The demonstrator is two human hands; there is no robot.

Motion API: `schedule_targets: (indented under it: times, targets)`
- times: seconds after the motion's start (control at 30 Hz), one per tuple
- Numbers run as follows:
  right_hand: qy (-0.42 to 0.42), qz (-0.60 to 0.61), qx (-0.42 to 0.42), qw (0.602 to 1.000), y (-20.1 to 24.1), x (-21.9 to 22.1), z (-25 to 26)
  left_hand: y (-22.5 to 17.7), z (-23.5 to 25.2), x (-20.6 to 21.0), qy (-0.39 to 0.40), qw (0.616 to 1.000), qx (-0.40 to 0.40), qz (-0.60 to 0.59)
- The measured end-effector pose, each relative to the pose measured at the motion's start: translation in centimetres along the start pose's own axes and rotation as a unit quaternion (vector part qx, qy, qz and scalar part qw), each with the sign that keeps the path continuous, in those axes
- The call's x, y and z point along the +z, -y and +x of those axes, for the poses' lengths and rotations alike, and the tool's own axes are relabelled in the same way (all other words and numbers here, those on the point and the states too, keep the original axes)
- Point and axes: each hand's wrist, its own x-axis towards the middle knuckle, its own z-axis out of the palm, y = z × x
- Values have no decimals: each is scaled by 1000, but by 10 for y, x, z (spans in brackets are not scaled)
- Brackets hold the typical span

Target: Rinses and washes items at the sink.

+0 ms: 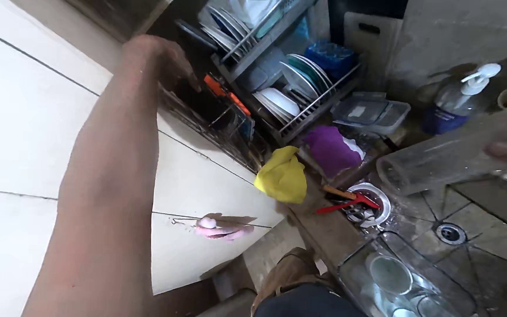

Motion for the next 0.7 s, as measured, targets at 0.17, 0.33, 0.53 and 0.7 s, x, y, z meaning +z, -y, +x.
schedule_targets:
  times: [0.17,0.33,0.53,0.7]
  targets:
    - [46,-15,-71,996,38,58,43,9,3,-2,5,994,88,66]
    - [123,-17,-121,985,100,134,64,13,22,-2,-17,986,124,113]
    - [157,10,-146,977,125,188,95,17,17,4,-67,982,116,130]
    - [122,8,-136,983,139,225,120,28,62,8,-131,965,161,164]
